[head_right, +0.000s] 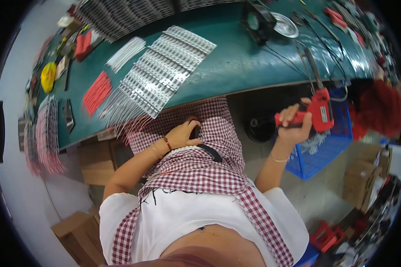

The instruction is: The person uses a soldering iron to attach red and white wires to a grid of LED modules on a green workbench. They repeatedly pick up wires, position them on the modules, and apply heat with the soldering iron. Other workers are visible in the background at adjacent stations.

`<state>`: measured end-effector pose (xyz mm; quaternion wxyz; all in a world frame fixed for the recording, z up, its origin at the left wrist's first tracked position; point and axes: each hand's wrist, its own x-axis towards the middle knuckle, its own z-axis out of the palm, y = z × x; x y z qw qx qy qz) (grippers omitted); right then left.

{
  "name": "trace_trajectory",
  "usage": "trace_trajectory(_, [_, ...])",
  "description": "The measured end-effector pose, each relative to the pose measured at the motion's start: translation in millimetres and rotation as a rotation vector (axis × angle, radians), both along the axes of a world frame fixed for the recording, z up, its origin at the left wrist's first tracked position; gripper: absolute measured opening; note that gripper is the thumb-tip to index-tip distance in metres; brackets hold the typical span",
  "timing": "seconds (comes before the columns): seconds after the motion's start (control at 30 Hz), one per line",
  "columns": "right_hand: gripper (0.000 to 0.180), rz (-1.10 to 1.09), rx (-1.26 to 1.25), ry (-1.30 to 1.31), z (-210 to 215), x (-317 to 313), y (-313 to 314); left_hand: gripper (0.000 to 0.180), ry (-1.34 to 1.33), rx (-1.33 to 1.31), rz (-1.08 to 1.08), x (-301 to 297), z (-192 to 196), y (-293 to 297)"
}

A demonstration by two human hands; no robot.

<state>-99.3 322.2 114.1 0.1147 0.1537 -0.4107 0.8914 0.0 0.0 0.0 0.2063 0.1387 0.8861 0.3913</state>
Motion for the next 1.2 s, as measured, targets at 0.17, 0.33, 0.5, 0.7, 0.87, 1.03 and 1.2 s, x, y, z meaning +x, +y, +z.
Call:
trace_trajectory(0.17, [0.043,0.058,-0.038,-0.144,5,-7,3,0.058,0.207,-0.048,0.048,26,38,-18])
trace_trajectory(0.33, [0.042,0.181,-0.007,-0.048,15,-42,13,0.054,0.646,0.049,0.403,22,124,-59])
trace_trajectory(0.5, [0.042,0.111,0.076,-0.064,31,-60,-2,0.044,0.746,0.631,1.396,-4,125,-262])
trace_trajectory(0.7, [0.04,0.043,0.138,-0.143,40,-65,-20,0.037,0.346,0.384,1.624,-15,91,-474])
trace_trajectory(0.87, [0.036,-0.034,0.155,-0.156,36,-66,-29,0.04,0.377,-1.235,1.397,-54,116,-515])
trace_trajectory(1.03, [0.036,-0.133,0.191,-0.172,30,-55,-48,0.02,0.193,-1.422,1.283,-87,110,-572])
trace_trajectory(1.2, [0.035,-0.121,0.205,-0.192,29,-52,-70,0.033,0.29,-1.448,1.173,-138,67,-556])
